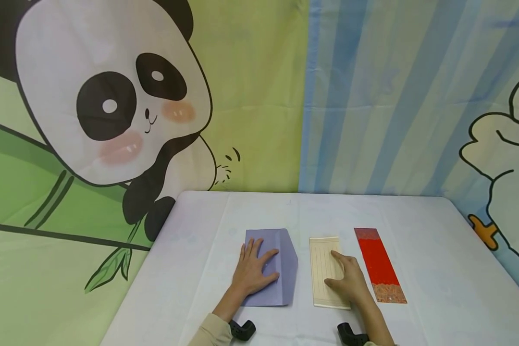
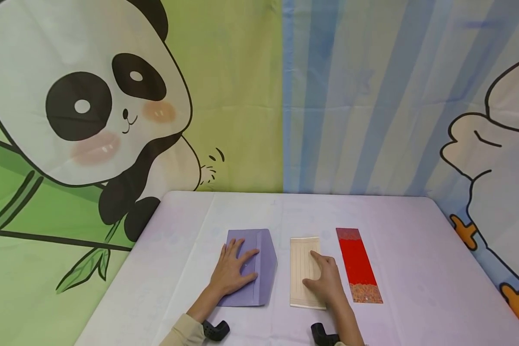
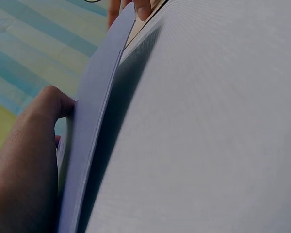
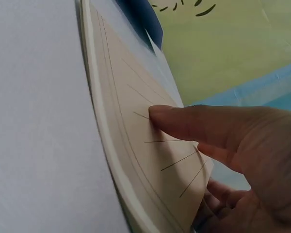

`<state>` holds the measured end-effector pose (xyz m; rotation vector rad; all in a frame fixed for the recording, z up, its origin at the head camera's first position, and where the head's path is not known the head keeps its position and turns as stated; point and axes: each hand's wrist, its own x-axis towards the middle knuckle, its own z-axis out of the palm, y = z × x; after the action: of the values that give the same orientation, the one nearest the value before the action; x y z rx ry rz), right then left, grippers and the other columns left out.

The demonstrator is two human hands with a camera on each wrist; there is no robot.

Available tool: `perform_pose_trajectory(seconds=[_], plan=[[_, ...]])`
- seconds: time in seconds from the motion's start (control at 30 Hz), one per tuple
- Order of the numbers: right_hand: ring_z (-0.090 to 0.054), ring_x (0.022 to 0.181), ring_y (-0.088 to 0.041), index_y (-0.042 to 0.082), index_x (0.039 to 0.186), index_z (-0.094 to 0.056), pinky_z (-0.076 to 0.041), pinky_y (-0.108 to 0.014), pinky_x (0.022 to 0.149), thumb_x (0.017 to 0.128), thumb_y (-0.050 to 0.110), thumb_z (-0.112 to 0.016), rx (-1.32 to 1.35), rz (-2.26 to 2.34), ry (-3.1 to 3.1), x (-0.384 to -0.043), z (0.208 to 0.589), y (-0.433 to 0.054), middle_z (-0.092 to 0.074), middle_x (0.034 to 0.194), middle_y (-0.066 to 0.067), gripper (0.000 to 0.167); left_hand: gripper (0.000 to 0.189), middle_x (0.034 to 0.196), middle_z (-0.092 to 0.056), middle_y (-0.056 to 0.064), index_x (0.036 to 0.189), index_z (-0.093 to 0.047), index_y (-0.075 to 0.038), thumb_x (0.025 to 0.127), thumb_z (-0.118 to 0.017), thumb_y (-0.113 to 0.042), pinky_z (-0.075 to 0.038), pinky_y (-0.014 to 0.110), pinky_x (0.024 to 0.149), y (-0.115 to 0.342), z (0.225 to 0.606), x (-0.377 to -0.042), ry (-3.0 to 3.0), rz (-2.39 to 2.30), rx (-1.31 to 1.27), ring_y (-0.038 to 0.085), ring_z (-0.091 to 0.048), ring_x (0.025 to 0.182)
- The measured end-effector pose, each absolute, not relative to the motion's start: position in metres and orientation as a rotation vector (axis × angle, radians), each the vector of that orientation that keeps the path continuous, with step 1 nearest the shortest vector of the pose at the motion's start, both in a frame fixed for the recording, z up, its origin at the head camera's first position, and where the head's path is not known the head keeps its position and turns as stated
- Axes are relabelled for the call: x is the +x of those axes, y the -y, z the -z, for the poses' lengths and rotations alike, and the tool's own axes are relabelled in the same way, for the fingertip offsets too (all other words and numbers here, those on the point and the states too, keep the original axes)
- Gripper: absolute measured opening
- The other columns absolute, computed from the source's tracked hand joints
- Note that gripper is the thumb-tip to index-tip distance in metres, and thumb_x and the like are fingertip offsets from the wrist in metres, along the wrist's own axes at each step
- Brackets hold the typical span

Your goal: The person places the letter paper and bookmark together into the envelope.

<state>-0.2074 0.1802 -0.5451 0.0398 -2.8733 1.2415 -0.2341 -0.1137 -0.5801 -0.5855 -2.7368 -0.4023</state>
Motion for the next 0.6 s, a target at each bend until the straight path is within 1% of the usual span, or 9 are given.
perform_pose_trajectory(seconds=[0.17, 0.27, 0.4, 0.47, 0.6], plan=[[-0.036, 0.116, -0.045, 0.006, 0.132, -0.05, -0.036, -0.061, 0.089, 0.065, 0.006, -0.078, -0.01, -1.252, 2.844, -0.207, 0.545, -0.178, -0.039, 0.129, -0.028, 0.072, 0.062, 0.142, -0.034, 0.016, 0.129, -0.051, -0.039, 0.073, -0.057, -0.062, -0.015, 0.057, 0.105, 0.114, 0.58, -0.235, 2.739, 0.394, -0.584, 0.042, -0.022, 0.133], [-0.032, 0.114, -0.043, 0.006, 0.129, -0.052, -0.036, -0.057, 0.087, 0.065, 0.006, -0.078, -0.06, -1.241, 2.821, -0.206, 0.545, -0.175, -0.036, 0.132, -0.028, 0.069, 0.062, 0.142, -0.034, 0.016, 0.13, -0.05, -0.039, 0.073, -0.057, -0.062, -0.015, 0.057, 0.105, 0.113, 0.58, -0.235, 2.743, 0.396, -0.584, 0.042, -0.022, 0.133], [-0.033, 0.109, -0.04, 0.005, 0.124, -0.057, -0.037, -0.05, 0.082, 0.065, 0.006, -0.077, -0.11, -1.222, 2.78, -0.205, 0.546, -0.171, -0.038, 0.132, -0.027, 0.062, 0.062, 0.142, -0.034, 0.016, 0.13, -0.05, -0.039, 0.073, -0.057, -0.062, -0.016, 0.058, 0.105, 0.113, 0.58, -0.235, 2.744, 0.397, -0.586, 0.042, -0.021, 0.133], [-0.033, 0.107, -0.039, 0.004, 0.121, -0.06, -0.037, -0.049, 0.08, 0.066, 0.004, -0.076, -0.123, -1.221, 2.76, -0.205, 0.545, -0.169, -0.04, 0.13, -0.027, 0.058, 0.062, 0.142, -0.034, 0.016, 0.13, -0.05, -0.039, 0.073, -0.057, -0.062, -0.016, 0.058, 0.105, 0.112, 0.58, -0.235, 2.746, 0.393, -0.588, 0.042, -0.021, 0.133], [-0.04, 0.103, -0.038, 0.004, 0.115, -0.064, -0.036, -0.045, 0.078, 0.066, 0.001, -0.076, -0.143, -1.232, 2.701, -0.206, 0.548, -0.167, -0.049, 0.123, -0.026, 0.05, 0.062, 0.142, -0.034, 0.016, 0.13, -0.05, -0.039, 0.073, -0.056, -0.063, -0.016, 0.058, 0.105, 0.113, 0.579, -0.236, 2.747, 0.383, -0.589, 0.042, -0.022, 0.133]])
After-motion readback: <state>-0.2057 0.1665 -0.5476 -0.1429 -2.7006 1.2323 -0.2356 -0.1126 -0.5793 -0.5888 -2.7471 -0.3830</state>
